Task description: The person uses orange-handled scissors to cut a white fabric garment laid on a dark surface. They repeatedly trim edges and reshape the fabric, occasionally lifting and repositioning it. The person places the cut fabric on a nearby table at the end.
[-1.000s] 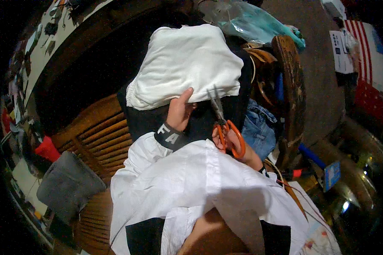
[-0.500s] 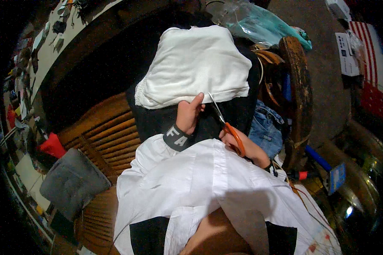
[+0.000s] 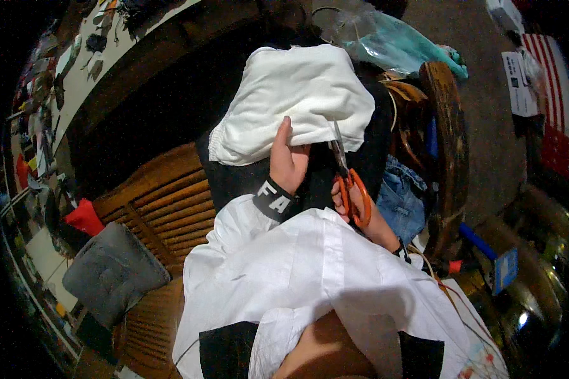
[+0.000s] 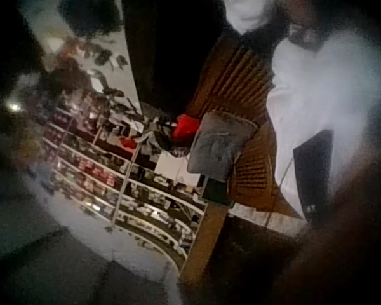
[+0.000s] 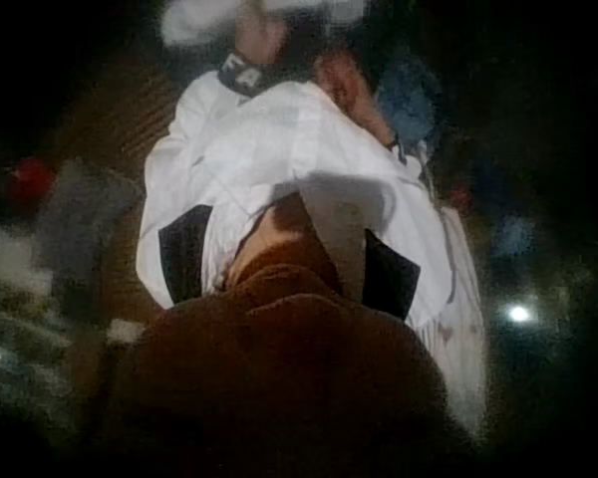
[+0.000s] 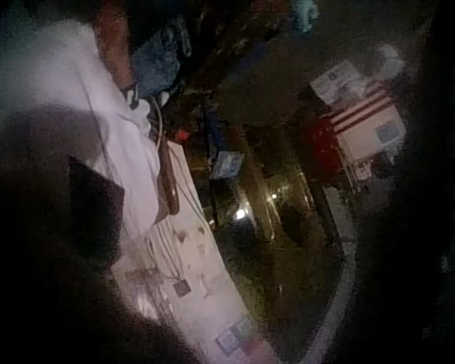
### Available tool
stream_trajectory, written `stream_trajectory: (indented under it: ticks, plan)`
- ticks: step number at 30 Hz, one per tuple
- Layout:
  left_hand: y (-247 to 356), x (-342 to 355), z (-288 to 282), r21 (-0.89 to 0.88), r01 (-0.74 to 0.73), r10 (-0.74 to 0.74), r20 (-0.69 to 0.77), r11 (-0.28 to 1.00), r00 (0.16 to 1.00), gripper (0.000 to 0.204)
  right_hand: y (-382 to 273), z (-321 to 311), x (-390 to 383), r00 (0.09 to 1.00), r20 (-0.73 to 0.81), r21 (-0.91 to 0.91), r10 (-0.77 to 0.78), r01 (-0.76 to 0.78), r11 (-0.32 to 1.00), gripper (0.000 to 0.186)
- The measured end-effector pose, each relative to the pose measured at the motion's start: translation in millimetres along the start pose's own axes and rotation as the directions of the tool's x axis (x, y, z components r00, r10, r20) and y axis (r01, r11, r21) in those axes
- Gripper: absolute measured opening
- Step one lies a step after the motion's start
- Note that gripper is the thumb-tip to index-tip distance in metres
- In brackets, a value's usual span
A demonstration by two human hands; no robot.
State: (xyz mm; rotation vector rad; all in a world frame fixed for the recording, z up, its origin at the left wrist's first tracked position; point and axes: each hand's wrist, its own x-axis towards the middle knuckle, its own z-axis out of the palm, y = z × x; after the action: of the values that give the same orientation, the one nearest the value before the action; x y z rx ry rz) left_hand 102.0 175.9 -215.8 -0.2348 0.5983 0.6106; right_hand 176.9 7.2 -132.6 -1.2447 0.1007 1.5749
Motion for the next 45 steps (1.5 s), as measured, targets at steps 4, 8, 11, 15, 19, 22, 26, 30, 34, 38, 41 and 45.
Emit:
stream_trajectory:
  ticks: [4,8,11,15,19,22,26,30,34,38,41,45]
  plan:
    - [-1,-15,-14,0.622,-0.21,0.13,0.172,0.755,0.976,0.046,5,-5,1,1.0,0.016,0.045,-0.005,0.005,0.999,0.039]
    - [-1,-13,3,0.261,-0.035,0.051,-0.055,0.965,0.997,0.042,6,-6,-3,0.999,0.032,0.033,-0.016,0.015,0.999,0.04]
    - [-4,-7,8,0.068,-0.032,0.041,-0.131,0.997,0.991,0.041,7,-6,-6,1.0,0.015,0.026,-0.008,0.007,1.0,0.04]
    - [-17,14,0,-0.056,-0.016,0.015,-0.015,0.998,1.0,0.041,8,-11,-12,1.0,-0.006,0.016,0.029,-0.029,0.999,0.043]
    - [-20,13,-11,0.001,0.029,-0.029,-0.101,1.0,0.994,0.04,11,-23,-19,0.998,0.007,-0.099,0.065,-0.064,0.993,0.051]
    - [-23,-12,-18,0.308,-0.114,0.119,0.003,0.944,0.993,0.038,10,-19,-21,0.999,-0.014,-0.08,0.034,-0.035,0.996,0.053]
    - [-13,-19,-18,0.108,-0.095,0.116,-0.204,0.99,0.972,0.028,14,-20,-17,0.999,-0.041,0.035,-0.001,0.002,0.999,0.037]
    - [-1,-24,-18,0.03,-0.132,0.135,-0.157,0.991,0.978,0.035,19,-27,-14,0.999,0.031,0.008,-0.027,0.026,1.0,0.043]
    - [-3,-39,-19,0.484,-0.153,0.19,-0.029,0.862,0.981,0.043,17,-27,-16,0.999,0.006,-0.052,0.046,-0.046,0.998,0.042]
    - [-4,-41,-10,0.696,-0.072,0.236,-0.142,0.714,0.961,0.038,11,-35,-28,0.997,0.048,-0.317,0.067,-0.048,0.947,0.029]
    - [-8,-39,-15,0.727,-0.11,0.307,-0.143,0.677,0.941,0.031,8,-37,-25,0.991,0.11,-0.514,0.071,-0.005,0.858,0.025]
    - [-8,-40,-11,0.764,-0.109,0.338,-0.148,0.635,0.929,0.027,2,-14,-13,0.989,0.148,-0.628,-0.008,0.1,0.772,0.024]
